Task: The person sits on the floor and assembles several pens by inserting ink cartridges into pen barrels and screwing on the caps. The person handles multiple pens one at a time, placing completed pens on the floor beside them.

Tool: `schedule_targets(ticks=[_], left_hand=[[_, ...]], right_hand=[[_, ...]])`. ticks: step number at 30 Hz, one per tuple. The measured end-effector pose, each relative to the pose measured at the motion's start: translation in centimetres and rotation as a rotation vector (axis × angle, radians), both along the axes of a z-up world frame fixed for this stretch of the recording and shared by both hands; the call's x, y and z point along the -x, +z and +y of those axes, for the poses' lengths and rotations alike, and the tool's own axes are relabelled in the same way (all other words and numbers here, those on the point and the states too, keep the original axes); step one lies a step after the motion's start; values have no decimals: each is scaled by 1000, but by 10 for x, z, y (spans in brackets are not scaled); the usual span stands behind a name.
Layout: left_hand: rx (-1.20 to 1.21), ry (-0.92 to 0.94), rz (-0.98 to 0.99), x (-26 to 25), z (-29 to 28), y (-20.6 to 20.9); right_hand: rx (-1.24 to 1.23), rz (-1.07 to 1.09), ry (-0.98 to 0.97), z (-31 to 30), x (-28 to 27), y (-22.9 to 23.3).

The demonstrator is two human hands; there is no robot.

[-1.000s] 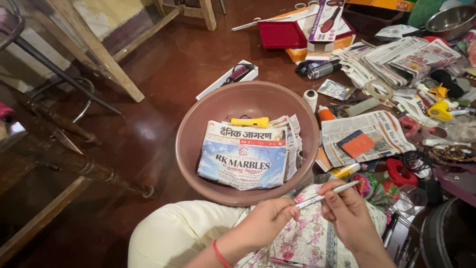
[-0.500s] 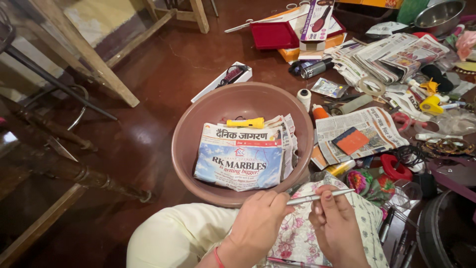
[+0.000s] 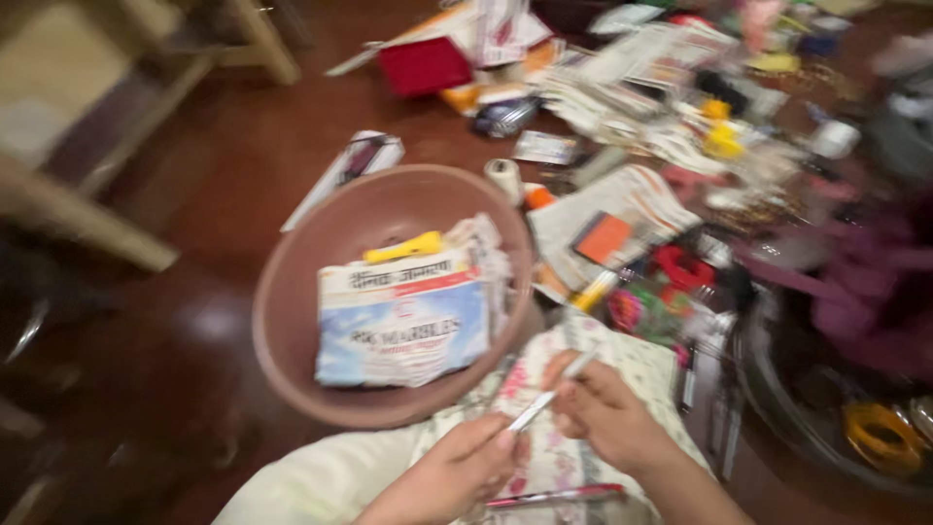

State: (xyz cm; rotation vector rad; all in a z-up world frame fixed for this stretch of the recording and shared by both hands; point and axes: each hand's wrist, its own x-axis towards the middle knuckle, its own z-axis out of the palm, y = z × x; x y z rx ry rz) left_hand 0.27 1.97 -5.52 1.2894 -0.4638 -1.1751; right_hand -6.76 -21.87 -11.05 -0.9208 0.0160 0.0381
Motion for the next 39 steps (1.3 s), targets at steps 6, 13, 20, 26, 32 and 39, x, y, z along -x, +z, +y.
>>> schedule_targets(ticks=[6,13,20,26,32,39], left_hand=[[-6,-155,0,1,-7,-43],[-187,-77,-217,6,-7,-93],[-302,37,-433,5,11,-130],[-468,-10,-437,1,11,-112],[-554,-38,-405,2,6,-104],[-482,-49,-422,-3,12,-112]], right_hand=[[117,-35,221,11,20,18],[408,308,-232,-69,46,-7],[1402,732,-320,-172,92,-56],[1366,988,-236,-161,119,-147],[1429,1078,-214,-152,112,-172],[620,804,-525,-185,123,-239]])
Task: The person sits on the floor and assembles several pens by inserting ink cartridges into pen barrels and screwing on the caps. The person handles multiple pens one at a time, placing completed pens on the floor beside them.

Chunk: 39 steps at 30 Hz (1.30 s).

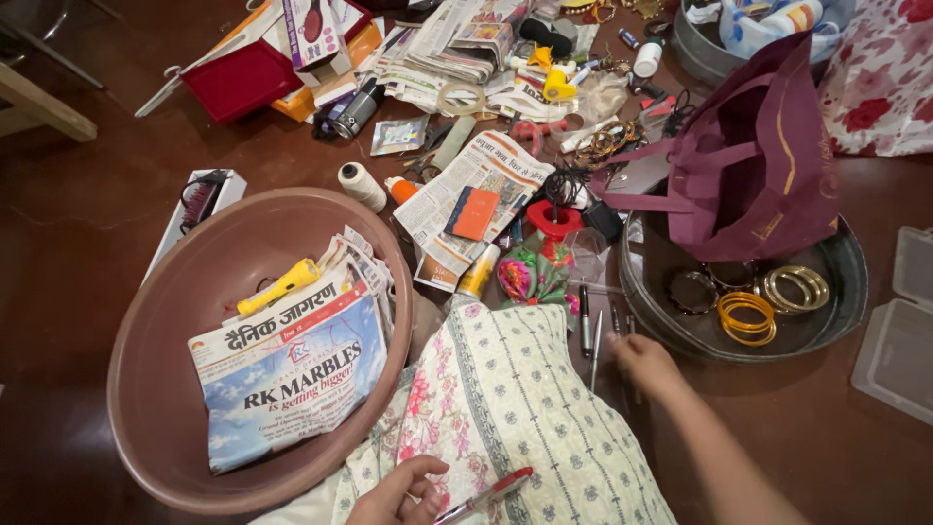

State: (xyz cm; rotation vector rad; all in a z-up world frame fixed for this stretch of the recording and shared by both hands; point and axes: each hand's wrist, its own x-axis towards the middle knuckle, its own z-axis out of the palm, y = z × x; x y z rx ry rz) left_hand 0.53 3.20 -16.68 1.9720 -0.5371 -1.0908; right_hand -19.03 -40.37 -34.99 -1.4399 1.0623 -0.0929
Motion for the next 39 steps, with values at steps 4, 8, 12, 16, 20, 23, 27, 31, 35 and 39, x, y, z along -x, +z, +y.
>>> schedule_targets(ticks=[4,8,12,16,20,23,27,31,35,39], left_hand=[[-11,32,-2,1,0,-1],[1,0,21,-2,-1,9],[19,-11,40,0,-1,19],[10,10,35,1,0,25],[57,-14,45,1,1,33],[45,-10,26,2,-1,39],[41,-33,2,-1,-2,44],[40,-23,6,0,-1,44],[41,-8,16,2,-1,43],[29,-38,-1,0,-2,43]], right_hand=[[-658,-397,-236,-5,6,28],[-737,-469,-241,5,-3,88],[-528,-273,-253,-2,5,65],[-308,-115,-160,-20,32,-5],[-386,-169,-149,-19,50,-15],[-567,-296,-271,-5,62,8],[-711,-452,-305,7,49,52],[-744,-478,-309,10,38,66],[-762,-504,-303,11,36,67],[-750,-517,-268,11,39,64]])
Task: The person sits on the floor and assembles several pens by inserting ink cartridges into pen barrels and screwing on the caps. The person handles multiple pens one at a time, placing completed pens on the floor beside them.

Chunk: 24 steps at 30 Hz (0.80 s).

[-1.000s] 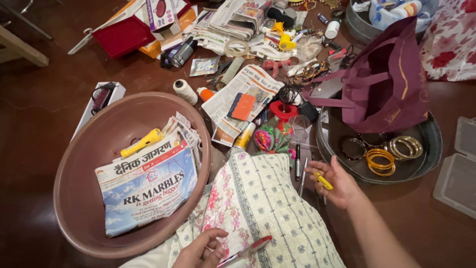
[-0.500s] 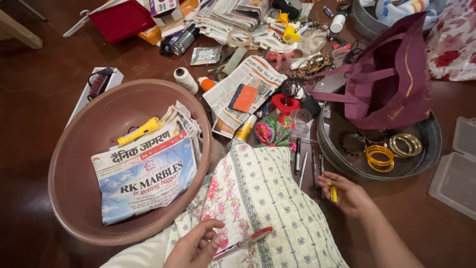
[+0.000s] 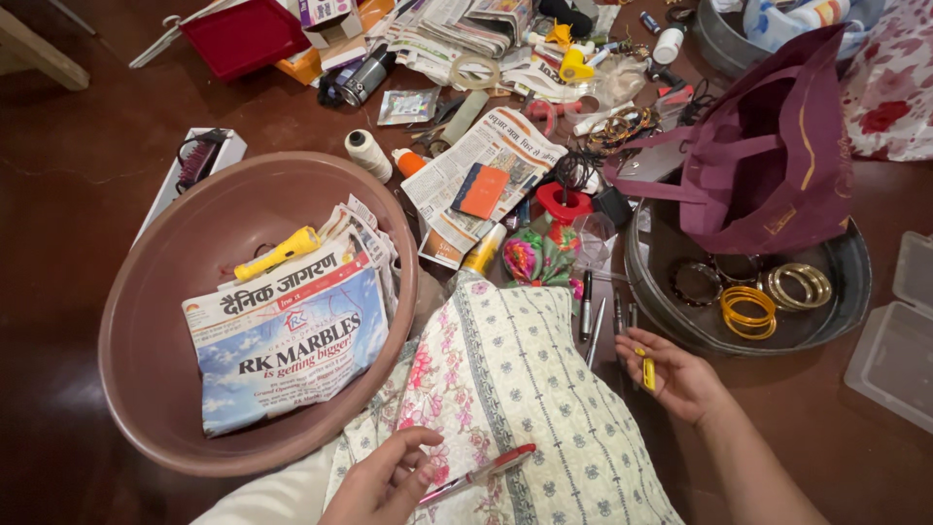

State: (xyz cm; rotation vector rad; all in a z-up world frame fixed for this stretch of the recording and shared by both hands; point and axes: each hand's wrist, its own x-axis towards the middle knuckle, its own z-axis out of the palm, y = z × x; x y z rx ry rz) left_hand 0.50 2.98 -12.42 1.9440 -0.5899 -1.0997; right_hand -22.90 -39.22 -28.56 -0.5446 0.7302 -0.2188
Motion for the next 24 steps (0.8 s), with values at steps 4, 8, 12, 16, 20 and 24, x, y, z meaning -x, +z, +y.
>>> schedule_targets(ticks=[4,8,12,16,20,24], left_hand=[[8,18,16,6,-3,0],[-5,13,12,7,-4,4],[-54,-9,-5,5,-4,9],[-35,9,35,7,-7,10],[14,6,43,9,-7,7],[23,0,52,8,-5,3]], right_hand=[[3,16,-8,-2,2,-8],[71,123,-29,-16,14,-43],[263,375,-30,-24,16,-86],[630,535,164,-8,12,-81],[1261,967,454,34,-2,-16],[1345,1038,570,58,-23,42]])
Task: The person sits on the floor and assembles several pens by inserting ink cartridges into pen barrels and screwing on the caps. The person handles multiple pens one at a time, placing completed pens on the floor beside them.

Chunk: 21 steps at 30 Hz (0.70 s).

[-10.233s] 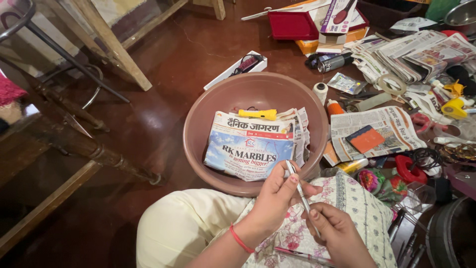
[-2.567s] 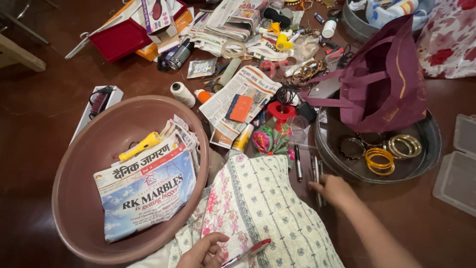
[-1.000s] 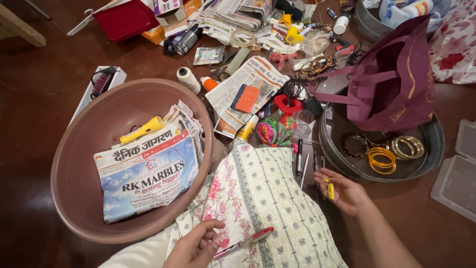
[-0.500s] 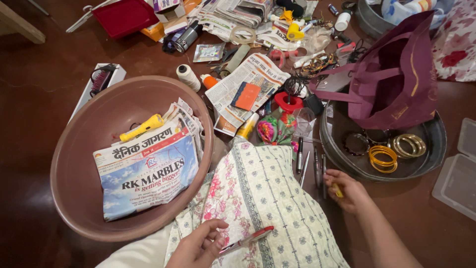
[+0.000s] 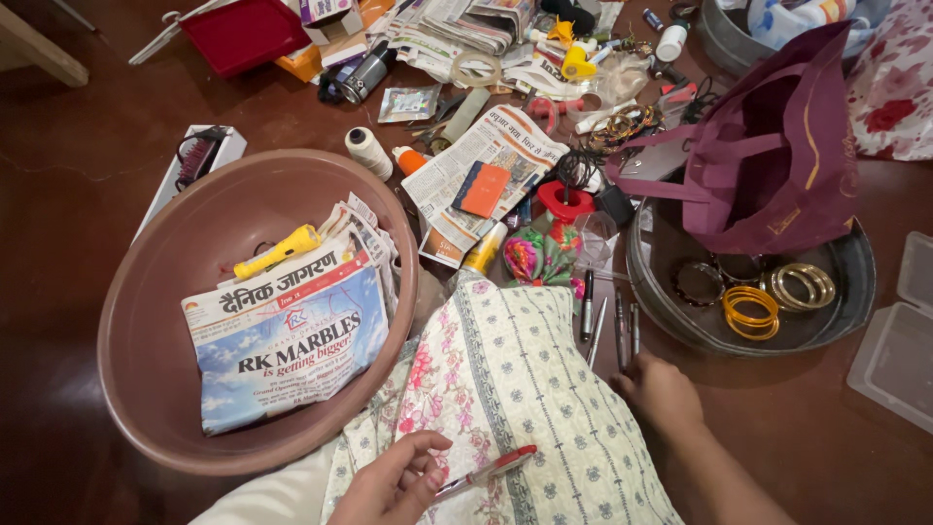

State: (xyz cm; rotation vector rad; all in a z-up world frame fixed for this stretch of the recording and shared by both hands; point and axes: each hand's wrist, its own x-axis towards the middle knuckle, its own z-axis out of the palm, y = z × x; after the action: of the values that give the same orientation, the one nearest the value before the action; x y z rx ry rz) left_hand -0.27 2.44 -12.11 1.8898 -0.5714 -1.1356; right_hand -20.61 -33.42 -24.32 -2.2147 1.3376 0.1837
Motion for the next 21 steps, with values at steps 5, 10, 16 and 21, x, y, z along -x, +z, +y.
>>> schedule_targets(ticks=[5,10,16,21], left_hand=[[-27,5,-3,0,1,-6],[4,17,33,3,0,-10],[-5,8,29,2,1,-14],[46,24,98,5,3,-25]], right_hand=[[-1,95,48,3,-7,6],[-57,83,-7,6,-10,6],[-78,79,-106,6,-13,7],[-84,67,-156,5,-11,-4]])
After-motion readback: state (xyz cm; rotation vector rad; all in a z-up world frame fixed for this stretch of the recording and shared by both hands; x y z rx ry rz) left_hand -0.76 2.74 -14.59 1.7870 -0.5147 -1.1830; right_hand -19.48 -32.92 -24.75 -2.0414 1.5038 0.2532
